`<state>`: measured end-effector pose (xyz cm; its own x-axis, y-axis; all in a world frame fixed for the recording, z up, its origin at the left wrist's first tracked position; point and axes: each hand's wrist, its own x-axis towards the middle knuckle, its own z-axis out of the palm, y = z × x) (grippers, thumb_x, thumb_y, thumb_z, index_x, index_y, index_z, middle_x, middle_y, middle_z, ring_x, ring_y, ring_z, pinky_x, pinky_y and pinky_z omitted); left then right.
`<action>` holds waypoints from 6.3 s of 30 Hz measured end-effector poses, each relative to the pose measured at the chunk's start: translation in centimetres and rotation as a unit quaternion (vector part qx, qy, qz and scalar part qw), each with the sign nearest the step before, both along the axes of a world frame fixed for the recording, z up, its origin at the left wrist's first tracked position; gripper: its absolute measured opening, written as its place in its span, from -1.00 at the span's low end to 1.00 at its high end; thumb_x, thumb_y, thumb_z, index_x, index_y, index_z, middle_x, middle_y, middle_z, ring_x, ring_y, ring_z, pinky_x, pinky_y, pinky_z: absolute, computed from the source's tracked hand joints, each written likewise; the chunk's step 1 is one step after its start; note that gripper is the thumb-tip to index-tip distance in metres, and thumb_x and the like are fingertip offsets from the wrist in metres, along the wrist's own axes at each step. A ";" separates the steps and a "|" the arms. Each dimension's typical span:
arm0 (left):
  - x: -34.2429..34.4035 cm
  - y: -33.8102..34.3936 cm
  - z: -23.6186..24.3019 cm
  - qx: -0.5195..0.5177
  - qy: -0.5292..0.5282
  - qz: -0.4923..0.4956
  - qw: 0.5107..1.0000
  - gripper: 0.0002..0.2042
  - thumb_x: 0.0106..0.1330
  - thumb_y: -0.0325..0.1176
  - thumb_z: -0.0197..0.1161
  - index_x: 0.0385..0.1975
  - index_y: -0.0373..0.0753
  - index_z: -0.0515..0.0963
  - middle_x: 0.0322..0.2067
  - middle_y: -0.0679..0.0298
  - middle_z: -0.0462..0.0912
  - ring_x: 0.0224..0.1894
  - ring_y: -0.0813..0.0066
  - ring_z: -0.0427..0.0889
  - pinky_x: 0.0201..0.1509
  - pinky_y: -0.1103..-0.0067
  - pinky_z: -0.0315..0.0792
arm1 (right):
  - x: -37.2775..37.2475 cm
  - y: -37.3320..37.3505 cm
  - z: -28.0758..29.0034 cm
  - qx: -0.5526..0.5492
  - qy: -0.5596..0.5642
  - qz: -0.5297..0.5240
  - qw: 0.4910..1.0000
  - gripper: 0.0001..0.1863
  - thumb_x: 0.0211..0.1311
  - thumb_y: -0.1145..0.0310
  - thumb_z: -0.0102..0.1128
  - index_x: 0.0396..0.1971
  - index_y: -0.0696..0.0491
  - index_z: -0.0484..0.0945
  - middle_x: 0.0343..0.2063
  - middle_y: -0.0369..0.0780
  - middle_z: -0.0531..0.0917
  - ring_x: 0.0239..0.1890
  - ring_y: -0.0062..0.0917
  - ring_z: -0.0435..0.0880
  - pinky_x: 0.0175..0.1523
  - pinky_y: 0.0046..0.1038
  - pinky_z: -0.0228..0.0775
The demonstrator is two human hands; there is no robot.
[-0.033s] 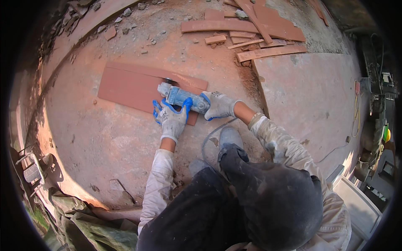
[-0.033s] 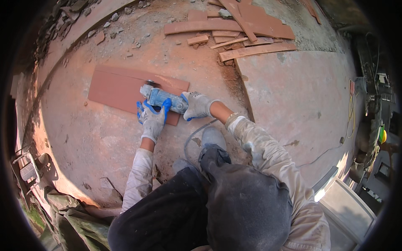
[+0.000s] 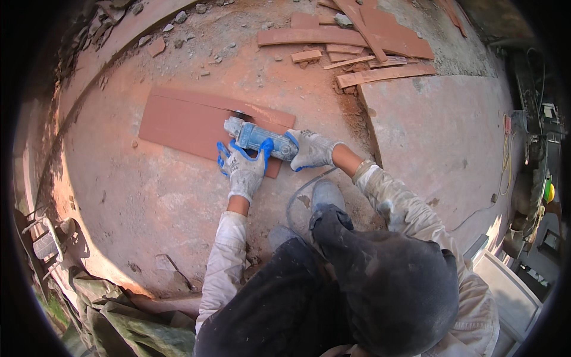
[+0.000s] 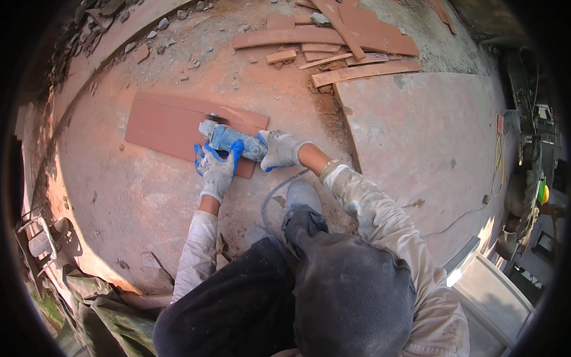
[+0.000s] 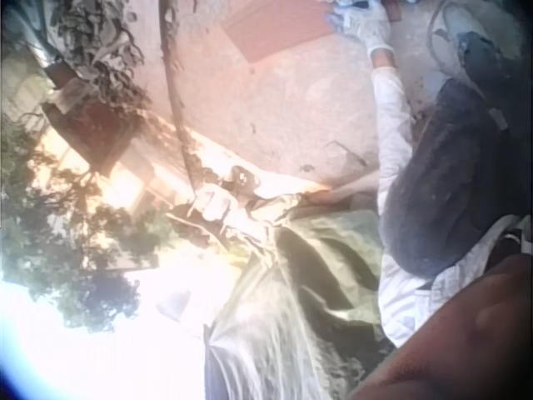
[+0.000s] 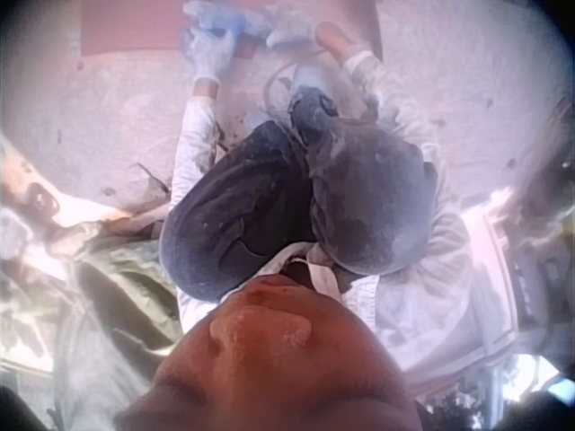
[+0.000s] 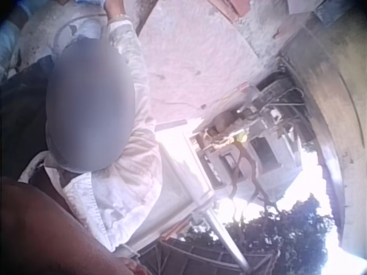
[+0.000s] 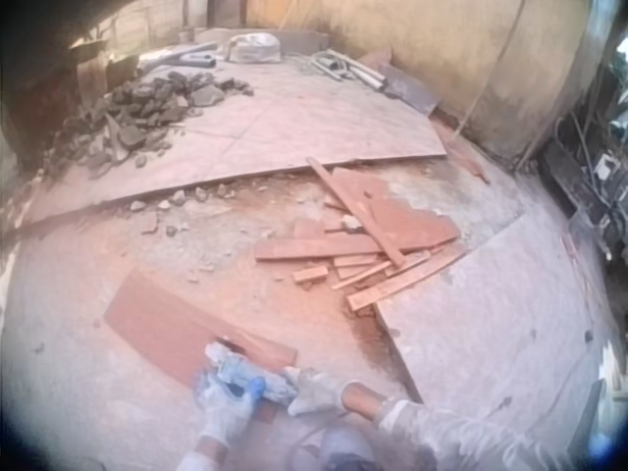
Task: The person uses an angle grinder to cut a red rectangular tile on the ground. They reposition the tile and continue cutting along its edges, then lift and inspect the cut piece before placing it on a nearby tiled surface.
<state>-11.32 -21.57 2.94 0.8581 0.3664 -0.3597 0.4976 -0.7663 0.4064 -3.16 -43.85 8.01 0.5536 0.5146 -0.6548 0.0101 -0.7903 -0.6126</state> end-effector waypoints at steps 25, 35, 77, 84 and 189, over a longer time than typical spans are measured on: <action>-0.1 -0.7 0.9 -0.040 -0.006 -0.014 0.999 0.24 0.22 0.56 0.38 0.54 -0.52 0.21 0.62 -0.54 -0.08 0.72 -0.37 -0.14 0.74 -0.09 -0.27 | -0.5 -1.3 0.0 0.010 0.003 -0.006 1.000 -0.01 -0.11 0.17 0.57 0.40 0.27 0.47 0.14 0.18 0.74 0.20 -0.04 0.77 0.29 -0.22 0.62; 0.2 -1.1 1.7 -0.031 -0.001 -0.026 0.999 0.12 0.24 0.49 0.41 0.47 -0.48 0.32 0.53 -0.54 0.18 0.73 -0.36 -0.14 0.73 -0.11 -0.23 | -0.3 -1.6 -1.5 0.012 0.000 0.004 1.000 0.05 -0.14 0.12 0.57 0.43 0.29 0.44 0.15 0.21 0.73 0.19 -0.05 0.77 0.28 -0.23 0.63; -0.1 -1.3 2.9 -0.045 0.010 -0.085 0.995 0.16 0.28 0.55 0.33 0.54 -0.47 0.31 0.49 -0.45 0.34 0.73 -0.41 -0.22 0.71 -0.19 -0.28 | -1.1 -3.5 -0.8 0.034 -0.025 -0.023 0.999 -0.20 -0.15 0.13 0.57 0.17 0.13 0.57 -0.09 0.10 0.79 -0.02 0.00 0.79 0.11 -0.17 0.63; 0.1 -1.4 2.7 -0.030 0.009 -0.089 0.996 0.15 0.29 0.55 0.31 0.55 -0.44 0.32 0.49 -0.44 0.34 0.73 -0.42 -0.23 0.70 -0.19 -0.30 | -1.1 -3.8 -1.4 0.028 -0.026 -0.015 0.999 -0.16 -0.17 0.12 0.58 0.21 0.13 0.56 -0.08 0.10 0.79 0.00 0.01 0.78 0.12 -0.17 0.63; -0.7 -3.9 3.0 -0.025 0.034 -0.163 0.986 0.21 0.27 0.60 0.28 0.47 -0.59 0.29 0.39 -0.36 0.41 0.66 -0.69 -0.28 0.64 -0.38 -0.45 | -2.9 -7.2 -0.1 0.013 -0.022 -0.026 0.999 -0.29 -0.08 0.21 0.58 0.15 0.14 0.61 -0.05 0.12 0.80 0.06 0.01 0.79 0.19 -0.15 0.62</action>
